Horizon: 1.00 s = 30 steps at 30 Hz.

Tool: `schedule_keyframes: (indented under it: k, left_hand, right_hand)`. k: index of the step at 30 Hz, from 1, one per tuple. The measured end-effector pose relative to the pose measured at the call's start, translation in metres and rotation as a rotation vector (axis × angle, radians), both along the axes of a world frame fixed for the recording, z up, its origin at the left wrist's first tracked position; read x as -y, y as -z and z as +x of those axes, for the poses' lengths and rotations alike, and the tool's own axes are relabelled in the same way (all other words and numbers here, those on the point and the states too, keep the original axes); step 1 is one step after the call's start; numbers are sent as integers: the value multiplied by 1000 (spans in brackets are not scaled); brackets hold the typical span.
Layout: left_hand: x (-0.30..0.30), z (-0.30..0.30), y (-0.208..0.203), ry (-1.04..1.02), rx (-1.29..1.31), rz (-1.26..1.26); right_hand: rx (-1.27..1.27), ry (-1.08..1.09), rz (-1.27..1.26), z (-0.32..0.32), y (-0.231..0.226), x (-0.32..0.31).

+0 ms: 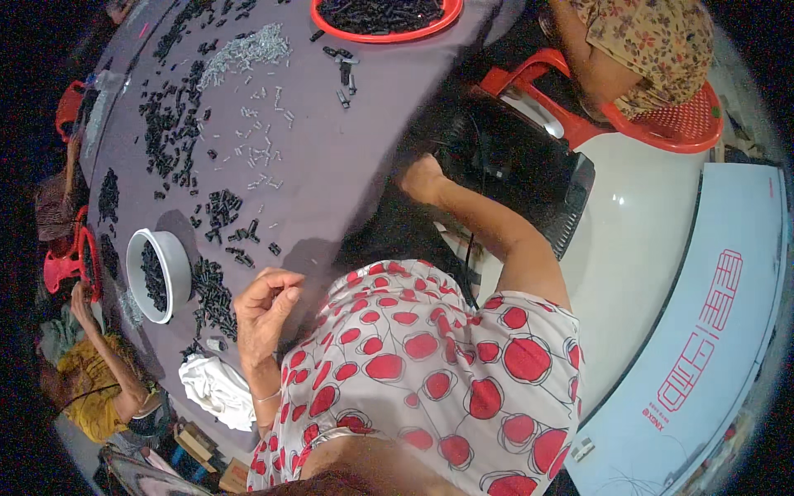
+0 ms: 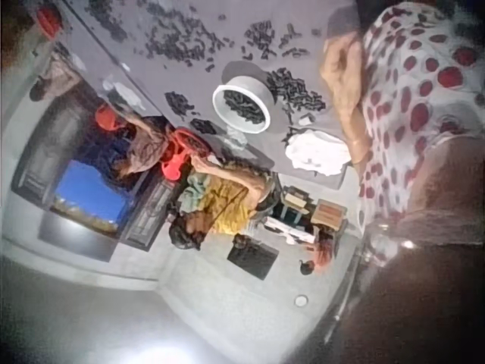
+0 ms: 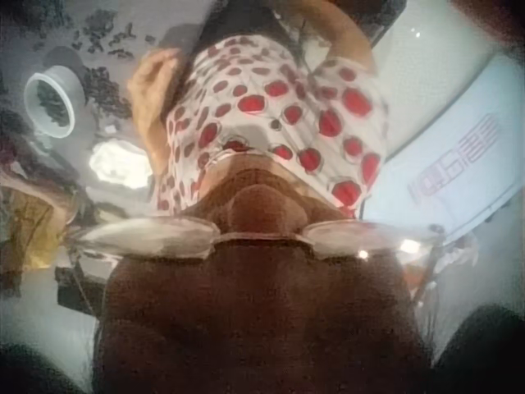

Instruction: The person assembles small components by picking up plastic pieces and inserting metal springs into them by hand.

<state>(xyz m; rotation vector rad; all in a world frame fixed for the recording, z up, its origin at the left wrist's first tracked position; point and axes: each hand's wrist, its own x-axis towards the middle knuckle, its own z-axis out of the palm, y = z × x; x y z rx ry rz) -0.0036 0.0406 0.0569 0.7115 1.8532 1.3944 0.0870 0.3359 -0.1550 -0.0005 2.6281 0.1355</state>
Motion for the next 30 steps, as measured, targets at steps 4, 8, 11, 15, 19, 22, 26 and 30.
schedule_keyframes:
  k: [4, 8, 11, 15, 19, 22, 26, 30]
  left_hand:
    - [1, -1, 0, -14, 13, -17]
    - [4, 3, 0, -19, -13, -18]
    - [3, 7, 0, -63, 54, -38]
    - [-4, -3, 0, 16, -25, -13]
    - [5, 4, 3, -46, 41, -13]
    - [9, -1, 6, -11, 14, -19]
    - [11, 0, 8, 2, 70, -83]
    - [5, 3, 8, 29, 85, -81]
  right_hand:
    - [-44, -19, -1, 3, 6, 0]
    - [34, -38, -5, 3, 8, 3]
    - [76, -40, -45, 1, -4, 2]
    - [-29, -47, -21, 16, 14, -7]
    - [-121, -84, -18, 10, 29, -7]
    - [-80, -134, 59, 5, 33, -12]
    - [33, -81, 47, 2, 2, -2]
    - [72, -48, 22, 1, 1, 1]
